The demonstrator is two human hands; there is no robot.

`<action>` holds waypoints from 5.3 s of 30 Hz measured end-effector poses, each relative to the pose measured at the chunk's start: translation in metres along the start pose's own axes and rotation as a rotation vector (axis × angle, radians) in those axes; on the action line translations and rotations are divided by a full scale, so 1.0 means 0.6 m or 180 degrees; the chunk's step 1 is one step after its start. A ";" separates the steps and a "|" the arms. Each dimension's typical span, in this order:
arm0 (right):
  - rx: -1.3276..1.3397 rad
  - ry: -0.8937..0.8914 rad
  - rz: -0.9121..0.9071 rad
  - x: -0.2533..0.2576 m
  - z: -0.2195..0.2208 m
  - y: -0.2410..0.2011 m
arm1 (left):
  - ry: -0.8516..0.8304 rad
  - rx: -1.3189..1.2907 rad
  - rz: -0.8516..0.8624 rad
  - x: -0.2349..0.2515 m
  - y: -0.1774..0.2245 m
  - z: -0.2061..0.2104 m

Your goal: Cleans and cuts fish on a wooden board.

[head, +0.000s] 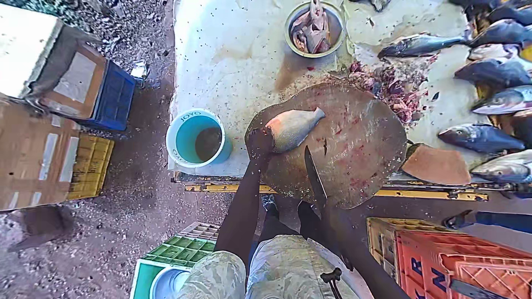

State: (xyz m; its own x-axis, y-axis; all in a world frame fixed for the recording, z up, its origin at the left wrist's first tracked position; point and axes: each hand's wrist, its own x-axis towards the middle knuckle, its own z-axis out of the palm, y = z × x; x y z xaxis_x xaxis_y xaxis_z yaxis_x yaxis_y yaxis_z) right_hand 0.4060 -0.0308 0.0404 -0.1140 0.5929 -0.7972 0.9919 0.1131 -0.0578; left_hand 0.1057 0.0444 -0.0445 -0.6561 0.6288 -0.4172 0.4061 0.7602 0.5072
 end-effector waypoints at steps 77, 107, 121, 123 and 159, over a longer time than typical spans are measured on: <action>-0.0107 0.0410 -0.0903 0.204 -0.099 -0.239 | 0.1370 -0.0036 -0.0501 -0.049 -0.014 0.133; 0.2938 0.0489 -0.0713 0.107 -0.038 0.386 | 0.0347 -0.1686 -0.0832 -0.173 0.030 0.037; 0.5327 0.1438 -0.1618 0.253 -0.074 0.227 | -0.1111 -0.1156 -0.0584 -0.215 0.206 0.248; 0.5216 0.1362 -0.1692 0.248 -0.061 0.208 | -0.0947 -0.1189 -0.0632 -0.222 0.201 0.248; 0.3007 0.1297 -0.1004 0.238 -0.007 0.235 | -0.1323 -0.1176 -0.0773 -0.258 0.223 0.281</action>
State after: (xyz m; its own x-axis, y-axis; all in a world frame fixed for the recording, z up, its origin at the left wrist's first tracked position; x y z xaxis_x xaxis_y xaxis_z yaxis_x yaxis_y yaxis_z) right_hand 0.5294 0.0733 -0.0790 -0.2092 0.8855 -0.4149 0.5364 -0.2509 -0.8058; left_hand 0.3690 0.0760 -0.0392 -0.3688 0.5123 -0.7756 -0.0206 0.8297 0.5579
